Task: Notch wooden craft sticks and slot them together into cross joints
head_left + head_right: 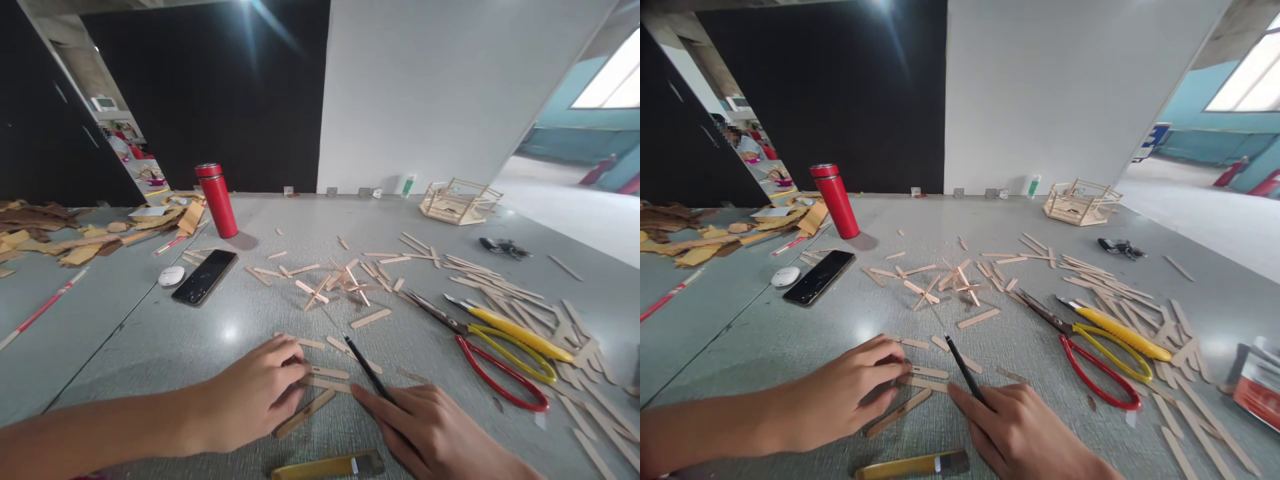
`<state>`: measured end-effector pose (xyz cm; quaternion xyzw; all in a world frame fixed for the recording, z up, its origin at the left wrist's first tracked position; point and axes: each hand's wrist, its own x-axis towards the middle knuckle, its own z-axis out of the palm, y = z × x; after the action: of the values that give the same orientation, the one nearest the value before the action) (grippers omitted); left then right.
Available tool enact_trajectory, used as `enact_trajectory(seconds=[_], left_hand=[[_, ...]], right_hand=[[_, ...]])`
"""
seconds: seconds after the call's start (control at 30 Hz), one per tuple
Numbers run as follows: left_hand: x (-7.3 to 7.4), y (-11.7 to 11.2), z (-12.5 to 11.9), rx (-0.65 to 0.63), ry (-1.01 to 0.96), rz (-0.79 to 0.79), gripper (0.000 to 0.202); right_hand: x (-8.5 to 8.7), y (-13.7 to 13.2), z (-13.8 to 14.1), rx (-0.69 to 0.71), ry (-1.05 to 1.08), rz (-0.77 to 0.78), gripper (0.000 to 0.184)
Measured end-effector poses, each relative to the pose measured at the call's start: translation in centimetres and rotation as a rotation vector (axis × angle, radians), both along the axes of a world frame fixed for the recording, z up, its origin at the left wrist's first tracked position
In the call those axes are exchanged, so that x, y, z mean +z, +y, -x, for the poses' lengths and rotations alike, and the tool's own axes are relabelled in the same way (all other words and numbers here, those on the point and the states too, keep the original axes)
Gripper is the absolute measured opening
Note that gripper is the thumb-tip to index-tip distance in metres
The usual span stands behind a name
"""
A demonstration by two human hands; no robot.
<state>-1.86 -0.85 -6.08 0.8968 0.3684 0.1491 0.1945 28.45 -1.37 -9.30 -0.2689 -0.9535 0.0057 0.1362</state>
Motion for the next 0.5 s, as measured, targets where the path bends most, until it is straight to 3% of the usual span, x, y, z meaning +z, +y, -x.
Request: enact_trajectory(seconds=[0.33, 0.5], left_hand=[[-2.0, 0.2, 0.5, -0.184, -0.110, -0.104, 0.034], [-2.9, 0.9, 0.7, -0.186, -0.206, -0.152, 0.031]], right_hand=[[0.0, 0.3, 0.3, -0.018, -0.063, 0.021, 0.044], [-0.3, 0.3, -0.1, -0.027, -0.033, 0.013, 0.045]])
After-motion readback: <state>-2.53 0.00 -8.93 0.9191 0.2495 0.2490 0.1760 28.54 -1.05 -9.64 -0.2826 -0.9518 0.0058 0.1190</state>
